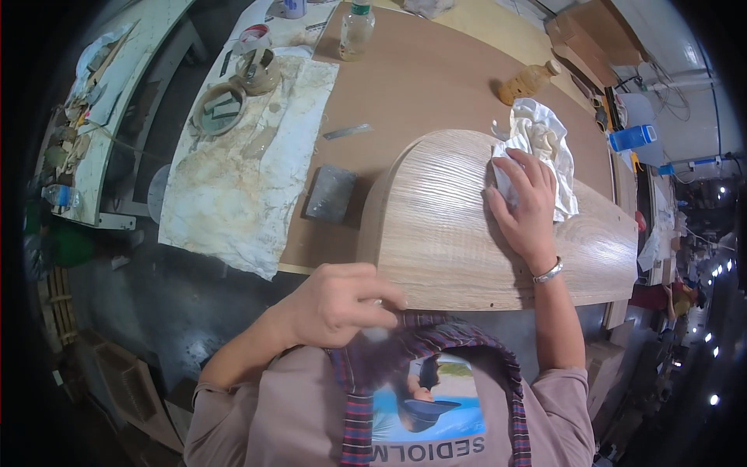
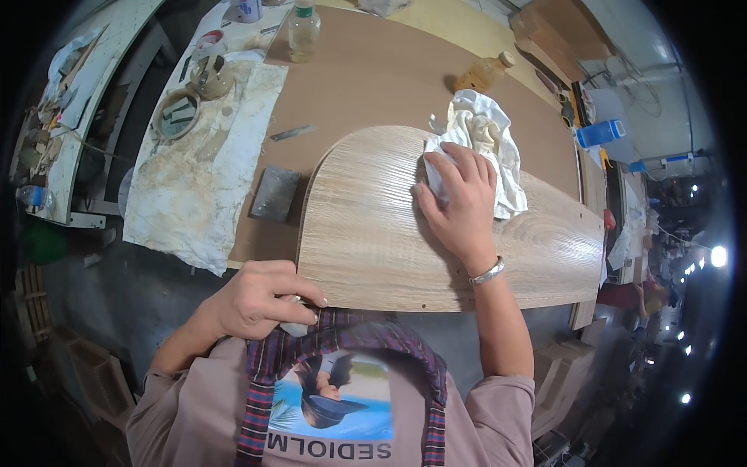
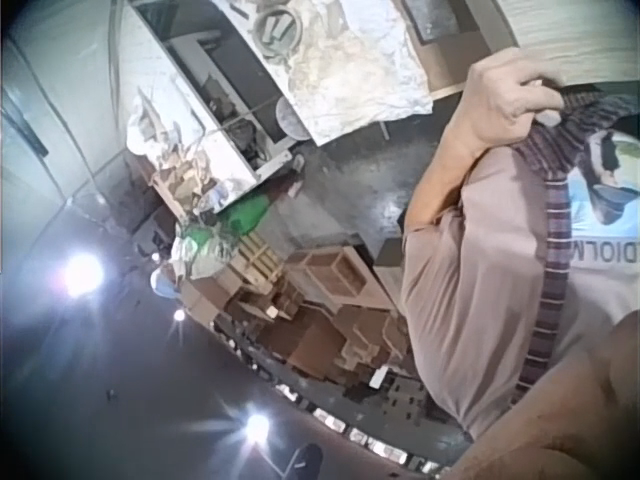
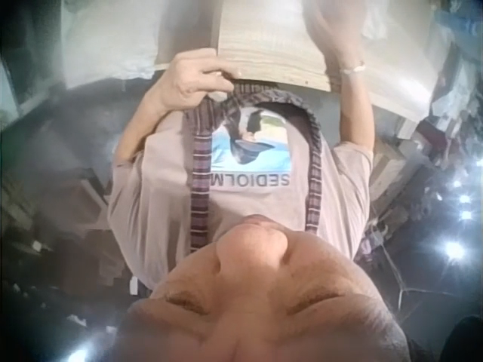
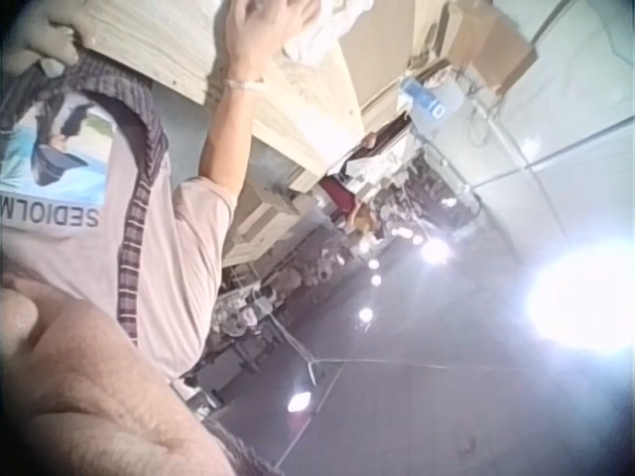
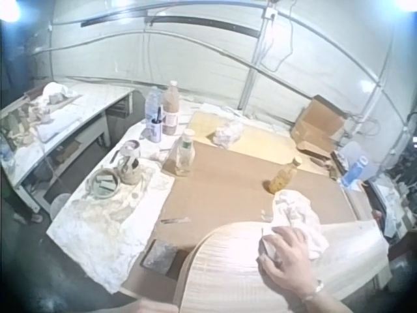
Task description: The person wipes several wood panels using a cloth and a small block, then pours liquid from a plastic bottle into a smaller container.
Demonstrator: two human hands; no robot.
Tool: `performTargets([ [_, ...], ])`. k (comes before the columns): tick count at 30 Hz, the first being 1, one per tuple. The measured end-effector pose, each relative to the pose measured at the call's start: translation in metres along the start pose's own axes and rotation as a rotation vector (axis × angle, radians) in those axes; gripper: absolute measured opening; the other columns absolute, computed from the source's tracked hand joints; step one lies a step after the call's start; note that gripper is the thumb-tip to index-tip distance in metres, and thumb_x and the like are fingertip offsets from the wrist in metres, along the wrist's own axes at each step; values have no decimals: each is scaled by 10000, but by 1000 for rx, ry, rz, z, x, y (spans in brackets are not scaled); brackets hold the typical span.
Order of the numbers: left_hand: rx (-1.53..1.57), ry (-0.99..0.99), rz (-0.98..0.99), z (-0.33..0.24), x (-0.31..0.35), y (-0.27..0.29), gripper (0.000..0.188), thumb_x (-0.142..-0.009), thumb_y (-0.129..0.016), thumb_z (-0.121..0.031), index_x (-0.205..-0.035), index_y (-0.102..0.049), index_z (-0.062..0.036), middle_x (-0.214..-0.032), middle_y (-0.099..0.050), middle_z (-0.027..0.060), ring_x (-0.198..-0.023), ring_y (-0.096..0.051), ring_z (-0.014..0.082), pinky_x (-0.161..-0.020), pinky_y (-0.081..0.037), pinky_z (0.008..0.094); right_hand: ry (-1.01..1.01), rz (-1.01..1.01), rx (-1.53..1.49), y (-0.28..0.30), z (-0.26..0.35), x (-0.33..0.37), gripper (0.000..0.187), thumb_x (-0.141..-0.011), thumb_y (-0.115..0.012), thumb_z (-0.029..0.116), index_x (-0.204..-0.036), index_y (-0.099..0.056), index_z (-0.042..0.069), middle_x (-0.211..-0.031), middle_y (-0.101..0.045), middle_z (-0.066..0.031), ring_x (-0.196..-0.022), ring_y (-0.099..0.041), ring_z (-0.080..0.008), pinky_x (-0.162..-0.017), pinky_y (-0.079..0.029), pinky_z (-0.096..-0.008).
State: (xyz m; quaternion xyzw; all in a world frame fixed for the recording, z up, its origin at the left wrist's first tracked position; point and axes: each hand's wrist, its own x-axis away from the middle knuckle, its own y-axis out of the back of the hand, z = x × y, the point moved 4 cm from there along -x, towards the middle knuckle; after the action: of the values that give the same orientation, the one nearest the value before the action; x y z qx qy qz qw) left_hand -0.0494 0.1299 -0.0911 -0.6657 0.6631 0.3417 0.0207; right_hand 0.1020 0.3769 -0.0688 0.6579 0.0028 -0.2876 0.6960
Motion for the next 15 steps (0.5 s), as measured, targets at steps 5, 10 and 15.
performTargets([
  [5,323,185,-48,7,22,4,353,-716,-573,128,-976,-753,-30,-1056,-721,114,-921,-692,284,-771,-554,347,7,-17,3,2,-1,-1,401,-788,-744,184,-1167,-664,83,-1241,-612,-135,-1164,-552,-331,-1049,-366,-459],
  [10,497,272,-5,5,29,11,364,-764,-620,108,-1090,-735,-5,-1187,-684,145,-1040,-682,296,-850,-542,345,2,-13,4,-1,-1,-3,389,-795,-730,174,-1167,-664,84,-1247,-613,-133,-1162,-554,-330,-1058,-362,-456],
  [15,557,315,38,7,40,15,336,-780,-759,5,-1114,-724,-2,-1219,-674,140,-1079,-672,273,-889,-535,334,0,-21,-15,-1,2,-4,384,-800,-724,173,-1170,-667,88,-1251,-612,-134,-1170,-551,-335,-1065,-360,-461],
])
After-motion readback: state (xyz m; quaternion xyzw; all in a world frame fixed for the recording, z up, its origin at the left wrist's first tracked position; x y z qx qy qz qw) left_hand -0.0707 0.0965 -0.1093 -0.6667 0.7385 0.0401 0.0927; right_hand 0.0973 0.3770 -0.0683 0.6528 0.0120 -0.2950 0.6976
